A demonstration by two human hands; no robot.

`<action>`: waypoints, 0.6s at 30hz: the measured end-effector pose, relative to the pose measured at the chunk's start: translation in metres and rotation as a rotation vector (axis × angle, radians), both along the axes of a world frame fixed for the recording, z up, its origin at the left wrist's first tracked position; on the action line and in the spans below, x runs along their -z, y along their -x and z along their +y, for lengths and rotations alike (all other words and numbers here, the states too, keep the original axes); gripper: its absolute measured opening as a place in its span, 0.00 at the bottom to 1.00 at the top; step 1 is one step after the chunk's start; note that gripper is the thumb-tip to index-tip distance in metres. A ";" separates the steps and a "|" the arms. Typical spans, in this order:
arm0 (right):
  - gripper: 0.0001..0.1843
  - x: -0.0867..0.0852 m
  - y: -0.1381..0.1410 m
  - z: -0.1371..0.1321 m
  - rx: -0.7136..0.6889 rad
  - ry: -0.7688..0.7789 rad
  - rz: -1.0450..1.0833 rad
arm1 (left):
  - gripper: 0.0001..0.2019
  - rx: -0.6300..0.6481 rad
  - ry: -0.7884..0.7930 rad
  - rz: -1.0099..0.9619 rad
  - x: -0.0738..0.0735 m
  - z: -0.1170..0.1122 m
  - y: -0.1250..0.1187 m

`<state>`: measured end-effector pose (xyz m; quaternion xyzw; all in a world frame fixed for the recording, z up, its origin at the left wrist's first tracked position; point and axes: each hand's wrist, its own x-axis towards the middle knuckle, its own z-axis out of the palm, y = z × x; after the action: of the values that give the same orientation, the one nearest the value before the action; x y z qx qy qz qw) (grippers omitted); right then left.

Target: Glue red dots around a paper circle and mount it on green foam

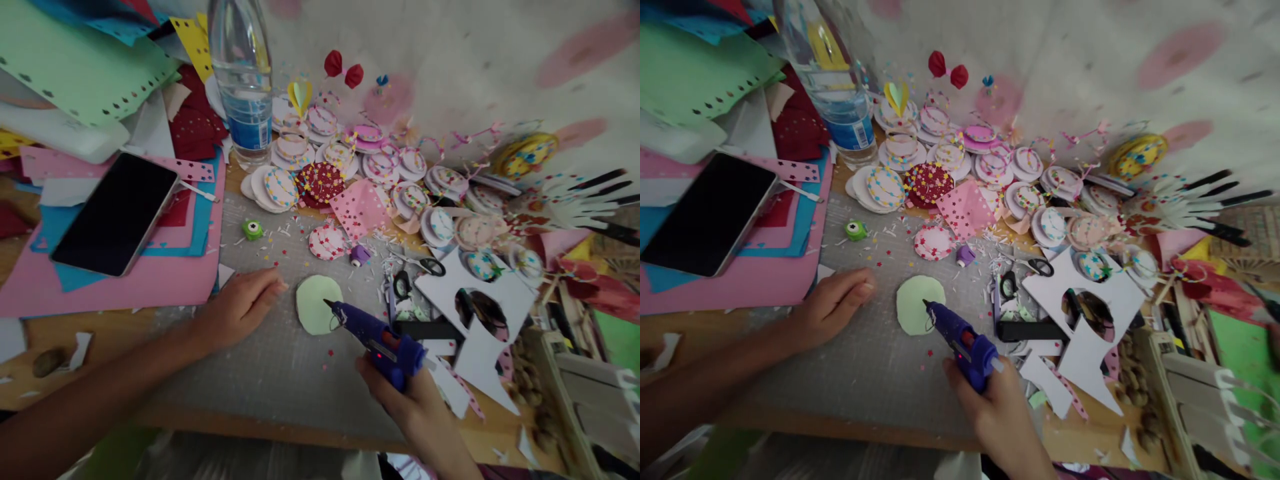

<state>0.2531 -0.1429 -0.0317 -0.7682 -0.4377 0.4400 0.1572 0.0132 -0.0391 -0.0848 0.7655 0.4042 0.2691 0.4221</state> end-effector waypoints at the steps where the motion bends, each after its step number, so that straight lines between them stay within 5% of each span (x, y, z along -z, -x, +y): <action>1: 0.20 0.000 0.001 0.001 -0.005 0.003 0.005 | 0.16 -0.016 0.021 -0.007 0.002 -0.001 -0.001; 10: 0.19 0.000 0.003 0.008 -0.058 -0.026 -0.028 | 0.17 -0.098 0.304 -0.256 0.012 -0.007 0.001; 18: 0.19 0.000 0.000 0.011 -0.115 -0.014 -0.027 | 0.14 -0.196 0.237 -0.248 0.005 -0.006 -0.004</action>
<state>0.2534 -0.1316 -0.0313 -0.7466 -0.4864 0.4346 0.1310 0.0177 -0.0451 -0.0896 0.6284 0.4508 0.3518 0.5274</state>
